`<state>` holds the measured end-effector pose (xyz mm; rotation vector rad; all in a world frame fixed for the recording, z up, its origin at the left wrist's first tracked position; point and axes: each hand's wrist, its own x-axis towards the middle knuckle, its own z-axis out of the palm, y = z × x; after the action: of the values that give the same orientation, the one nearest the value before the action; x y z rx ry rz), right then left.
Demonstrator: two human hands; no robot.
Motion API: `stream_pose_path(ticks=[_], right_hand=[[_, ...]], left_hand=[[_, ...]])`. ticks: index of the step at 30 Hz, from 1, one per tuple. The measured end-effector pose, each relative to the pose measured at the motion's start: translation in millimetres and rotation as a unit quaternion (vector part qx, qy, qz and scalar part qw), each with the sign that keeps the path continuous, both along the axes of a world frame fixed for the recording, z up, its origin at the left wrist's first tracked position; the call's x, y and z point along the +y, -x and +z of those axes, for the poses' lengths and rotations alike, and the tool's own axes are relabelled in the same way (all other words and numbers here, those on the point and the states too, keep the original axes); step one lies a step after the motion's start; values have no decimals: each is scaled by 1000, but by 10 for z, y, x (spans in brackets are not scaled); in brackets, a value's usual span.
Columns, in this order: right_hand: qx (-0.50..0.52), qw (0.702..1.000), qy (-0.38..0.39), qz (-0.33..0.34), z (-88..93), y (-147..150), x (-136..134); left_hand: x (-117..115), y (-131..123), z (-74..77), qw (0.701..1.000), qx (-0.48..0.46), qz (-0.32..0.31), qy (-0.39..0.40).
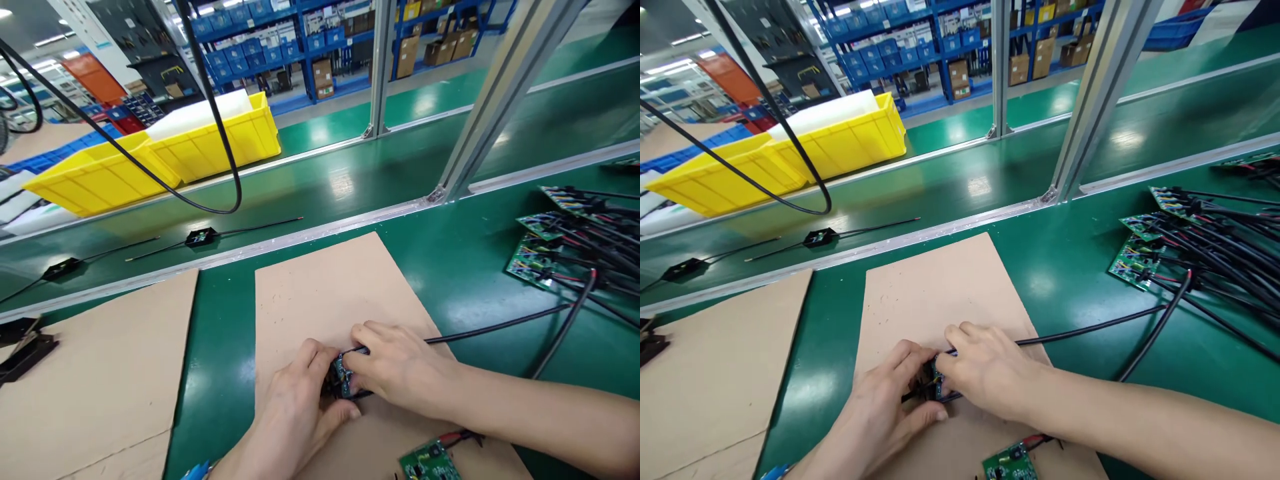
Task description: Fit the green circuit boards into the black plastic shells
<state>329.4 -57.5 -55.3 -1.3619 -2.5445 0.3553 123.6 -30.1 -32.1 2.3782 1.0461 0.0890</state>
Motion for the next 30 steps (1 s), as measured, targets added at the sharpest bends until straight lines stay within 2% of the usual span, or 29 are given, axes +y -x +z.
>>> stream_pose_path(ticks=[5,7,9,10,13,15,16,18,20,21,22,24,27,30], right_hand=[[-6,999,40,12,102,45,24],[-5,999,39,15,125,44,39],[-3,999,33,23,126,35,50],[0,999,34,27,122,30,54],[13,998,44,31,101,20,63],[22,998,47,24,84,18,67],[27,998,49,21,77,18,68],[39,998,52,21,63,16,67],[51,997,53,22,54,14,66],[57,997,53,22,50,13,65],[62,996,54,20,47,14,64],[68,996,56,15,38,17,60],[78,996,46,8,19,25,57],[87,996,29,3,-5,29,60]], left_hand=[[6,18,92,1000,13,9,23],[34,73,160,997,18,18,67],[95,138,203,986,16,46,157],[135,163,209,971,16,62,229],[250,171,196,897,26,84,432],[279,126,208,876,27,88,473],[270,98,227,886,26,91,454],[211,52,272,940,29,76,333],[124,41,281,991,23,13,134],[82,52,258,999,14,-29,31],[46,70,215,996,-1,-66,-53],[-6,121,81,981,-45,-107,-157],[-55,191,-137,961,-93,-101,-241],[-99,219,-237,941,-87,-78,-316]])
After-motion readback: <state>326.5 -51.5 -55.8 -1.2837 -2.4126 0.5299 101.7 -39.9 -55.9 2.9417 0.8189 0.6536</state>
